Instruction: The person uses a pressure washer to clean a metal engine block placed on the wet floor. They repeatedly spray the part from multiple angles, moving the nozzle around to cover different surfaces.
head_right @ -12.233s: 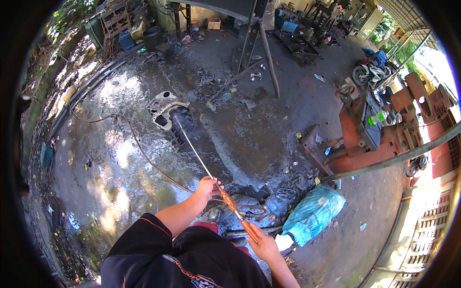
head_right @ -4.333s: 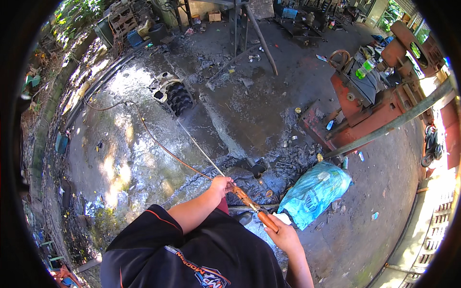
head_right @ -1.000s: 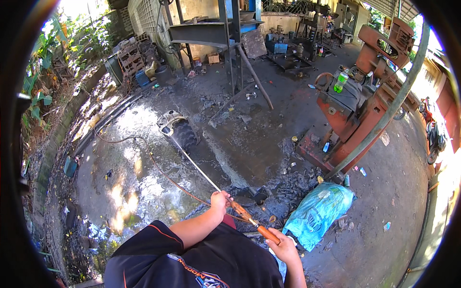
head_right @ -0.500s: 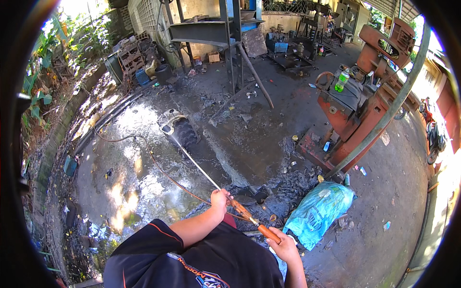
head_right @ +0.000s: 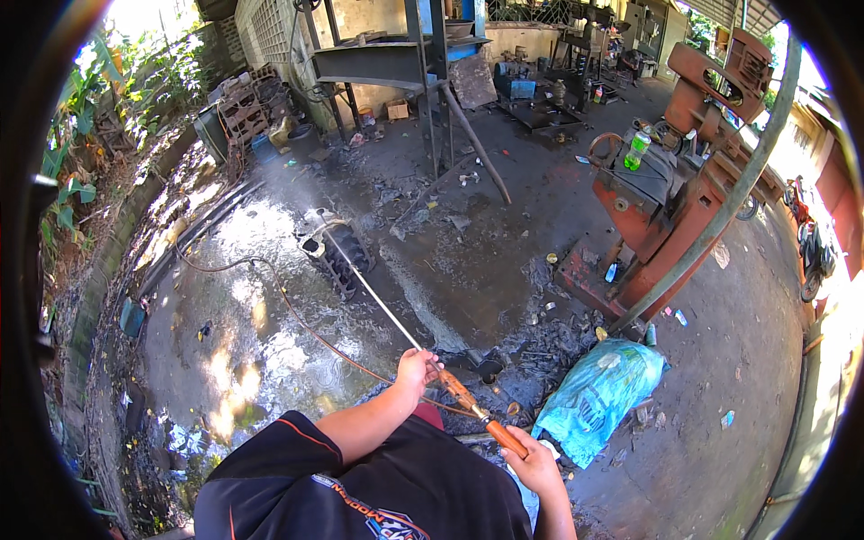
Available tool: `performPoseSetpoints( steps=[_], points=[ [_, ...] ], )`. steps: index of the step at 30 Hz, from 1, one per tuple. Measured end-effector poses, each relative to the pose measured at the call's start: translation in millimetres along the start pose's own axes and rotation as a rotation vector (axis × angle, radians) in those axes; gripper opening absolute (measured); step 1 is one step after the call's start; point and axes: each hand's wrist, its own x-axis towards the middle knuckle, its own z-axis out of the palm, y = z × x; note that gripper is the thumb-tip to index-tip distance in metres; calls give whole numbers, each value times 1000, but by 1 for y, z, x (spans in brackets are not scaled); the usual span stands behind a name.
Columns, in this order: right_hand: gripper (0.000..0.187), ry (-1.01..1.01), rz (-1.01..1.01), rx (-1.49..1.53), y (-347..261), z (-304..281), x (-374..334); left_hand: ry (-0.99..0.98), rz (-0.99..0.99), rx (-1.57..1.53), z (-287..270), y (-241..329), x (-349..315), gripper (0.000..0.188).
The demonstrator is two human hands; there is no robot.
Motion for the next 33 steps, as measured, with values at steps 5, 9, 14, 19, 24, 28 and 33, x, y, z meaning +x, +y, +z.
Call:
performPoseSetpoints(
  steps=[5, 9, 14, 19, 24, 28, 33],
  points=[
    [49, 17, 1, -28, -5, 1, -1, -39, 10, -7, 7, 0, 5, 6],
    [48, 24, 12, -25, -8, -1, -3, -11, 15, 1, 9, -2, 5, 6],
    [47, 31, 2, -1, -7, 0, -3, 35, 4, -6, 7, -4, 4, 8],
    [48, 38, 32, -10, -5, 1, -6, 0, -9, 8, 8, -4, 4, 11],
    [50, 50, 3, -59, -10, -1, -10, -23, -10, 40, 15, -5, 4, 7],
    [50, 65, 13, -124, -11, -3, -13, -26, -10, 33, 19, -9, 4, 7],
    [50, 71, 15, 2, -1, 0, -15, 21, -5, 25, 19, -16, 8, 7]
  ],
)
